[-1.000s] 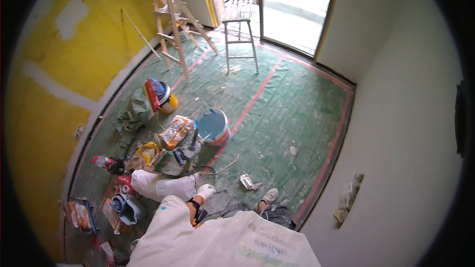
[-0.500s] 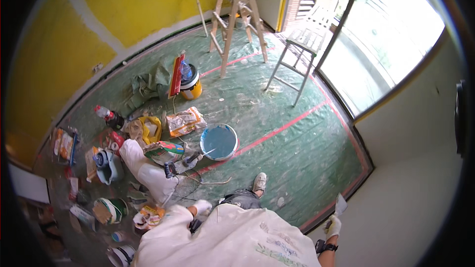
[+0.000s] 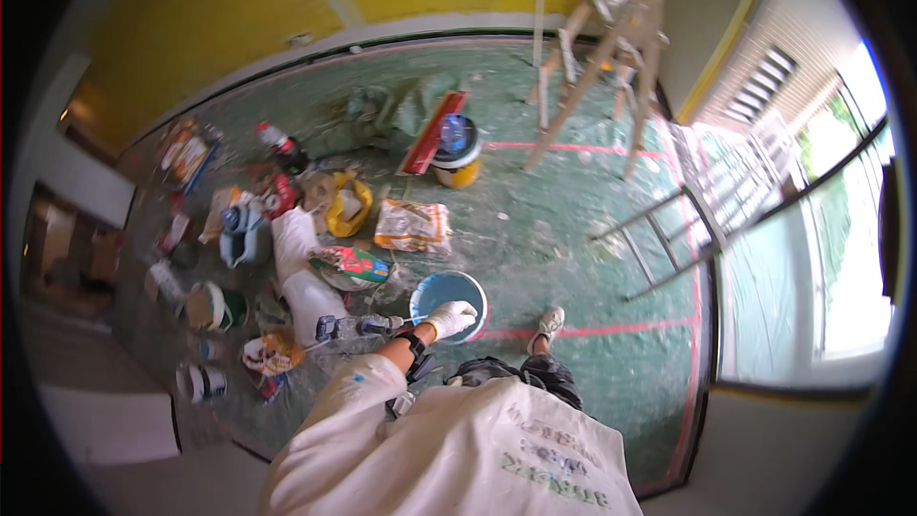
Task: Skimming and smoothing a wall using plaster, a trowel, and a scraper.
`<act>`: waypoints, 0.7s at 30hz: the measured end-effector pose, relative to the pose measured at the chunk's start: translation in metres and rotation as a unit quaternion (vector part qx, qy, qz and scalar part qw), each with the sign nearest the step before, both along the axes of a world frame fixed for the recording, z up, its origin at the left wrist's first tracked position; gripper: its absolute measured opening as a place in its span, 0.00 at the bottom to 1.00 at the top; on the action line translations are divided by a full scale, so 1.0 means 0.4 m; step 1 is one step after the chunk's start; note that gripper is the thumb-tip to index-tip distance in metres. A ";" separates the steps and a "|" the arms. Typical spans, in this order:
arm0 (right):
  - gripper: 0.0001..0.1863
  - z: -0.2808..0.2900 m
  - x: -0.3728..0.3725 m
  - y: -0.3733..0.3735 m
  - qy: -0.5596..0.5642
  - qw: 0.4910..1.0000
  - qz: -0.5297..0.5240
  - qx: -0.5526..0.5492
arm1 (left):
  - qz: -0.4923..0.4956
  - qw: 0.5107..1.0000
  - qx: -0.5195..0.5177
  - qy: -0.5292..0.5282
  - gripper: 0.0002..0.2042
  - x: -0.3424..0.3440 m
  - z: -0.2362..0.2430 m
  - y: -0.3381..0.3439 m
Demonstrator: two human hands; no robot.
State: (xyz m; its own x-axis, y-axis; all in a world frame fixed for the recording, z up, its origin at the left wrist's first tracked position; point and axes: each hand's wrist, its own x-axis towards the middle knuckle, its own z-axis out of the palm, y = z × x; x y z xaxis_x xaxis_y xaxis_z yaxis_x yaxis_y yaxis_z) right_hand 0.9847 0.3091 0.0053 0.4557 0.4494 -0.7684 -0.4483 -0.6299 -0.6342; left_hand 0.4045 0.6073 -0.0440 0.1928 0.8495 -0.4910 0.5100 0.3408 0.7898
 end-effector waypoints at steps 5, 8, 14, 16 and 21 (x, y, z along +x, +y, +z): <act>0.09 -0.090 -0.084 0.730 0.107 0.973 0.203 0.018 | -0.419 0.793 0.105 0.430 0.10 -0.082 -0.210 0.001; 0.08 -0.110 -0.122 1.041 0.122 0.954 0.273 0.012 | -0.050 0.961 -0.074 0.262 0.14 -0.073 -0.083 0.068; 0.08 -0.087 0.048 1.470 0.079 0.941 0.328 -0.025 | 0.201 0.953 -0.055 0.218 0.16 -0.080 -0.025 0.218; 0.08 -0.031 0.190 1.532 0.030 0.959 0.281 -0.032 | 0.170 0.951 -0.068 0.248 0.16 -0.106 -0.102 0.341; 0.14 0.084 -0.092 1.815 -0.144 0.846 0.509 -0.063 | 0.206 0.921 -0.155 0.293 0.26 -0.271 -0.199 0.681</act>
